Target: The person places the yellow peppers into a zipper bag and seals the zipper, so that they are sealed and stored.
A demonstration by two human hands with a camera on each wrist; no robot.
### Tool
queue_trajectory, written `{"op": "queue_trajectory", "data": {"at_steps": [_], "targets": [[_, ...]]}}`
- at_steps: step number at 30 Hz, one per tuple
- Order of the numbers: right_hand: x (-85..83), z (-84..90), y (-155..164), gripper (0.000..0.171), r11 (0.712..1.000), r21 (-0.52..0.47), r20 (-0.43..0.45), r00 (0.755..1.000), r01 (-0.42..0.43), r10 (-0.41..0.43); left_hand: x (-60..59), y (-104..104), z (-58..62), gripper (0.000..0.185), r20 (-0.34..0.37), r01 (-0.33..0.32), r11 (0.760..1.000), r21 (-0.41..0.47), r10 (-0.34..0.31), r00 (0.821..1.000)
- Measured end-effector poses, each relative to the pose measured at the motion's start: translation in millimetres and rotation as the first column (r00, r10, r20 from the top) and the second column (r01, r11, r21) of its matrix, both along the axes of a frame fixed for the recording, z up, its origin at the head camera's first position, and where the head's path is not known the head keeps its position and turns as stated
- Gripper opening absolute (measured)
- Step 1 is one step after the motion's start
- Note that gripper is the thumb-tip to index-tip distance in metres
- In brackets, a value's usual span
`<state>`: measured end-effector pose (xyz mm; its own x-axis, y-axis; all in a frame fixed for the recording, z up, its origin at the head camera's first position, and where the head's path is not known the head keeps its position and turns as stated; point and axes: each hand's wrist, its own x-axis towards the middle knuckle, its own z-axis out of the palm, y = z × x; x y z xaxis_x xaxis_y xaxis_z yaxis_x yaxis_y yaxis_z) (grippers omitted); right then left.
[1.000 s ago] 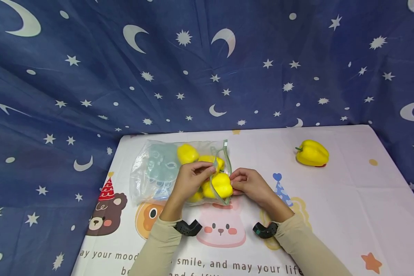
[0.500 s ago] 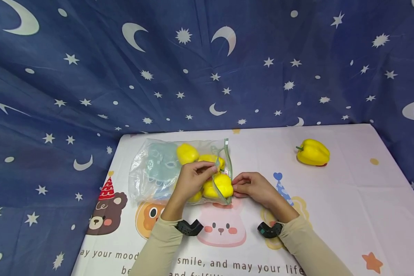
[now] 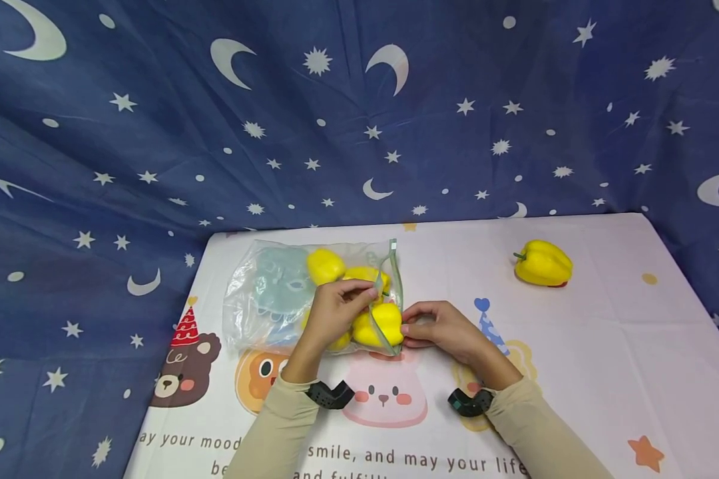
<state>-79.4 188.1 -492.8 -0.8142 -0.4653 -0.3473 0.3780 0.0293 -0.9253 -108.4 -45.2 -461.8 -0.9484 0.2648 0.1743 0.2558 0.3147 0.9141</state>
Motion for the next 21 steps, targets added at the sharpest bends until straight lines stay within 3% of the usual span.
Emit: {"op": "queue_trajectory", "data": {"at_steps": [10, 21], "targets": [[0.4, -1.2, -2, 0.037, 0.999, 0.029, -0.025, 0.999, 0.030, -0.030, 2.1, 6, 2.2, 0.018, -0.020, -0.045, 0.998, -0.052, 0.044, 0.999], [0.3, -6.6, -17, 0.031, 0.995, 0.096, -0.113, 0.993, 0.033, -0.022, 4.9, 11, 3.6, 0.025, 0.058, -0.089, 0.994, 0.070, 0.085, 0.995]]}}
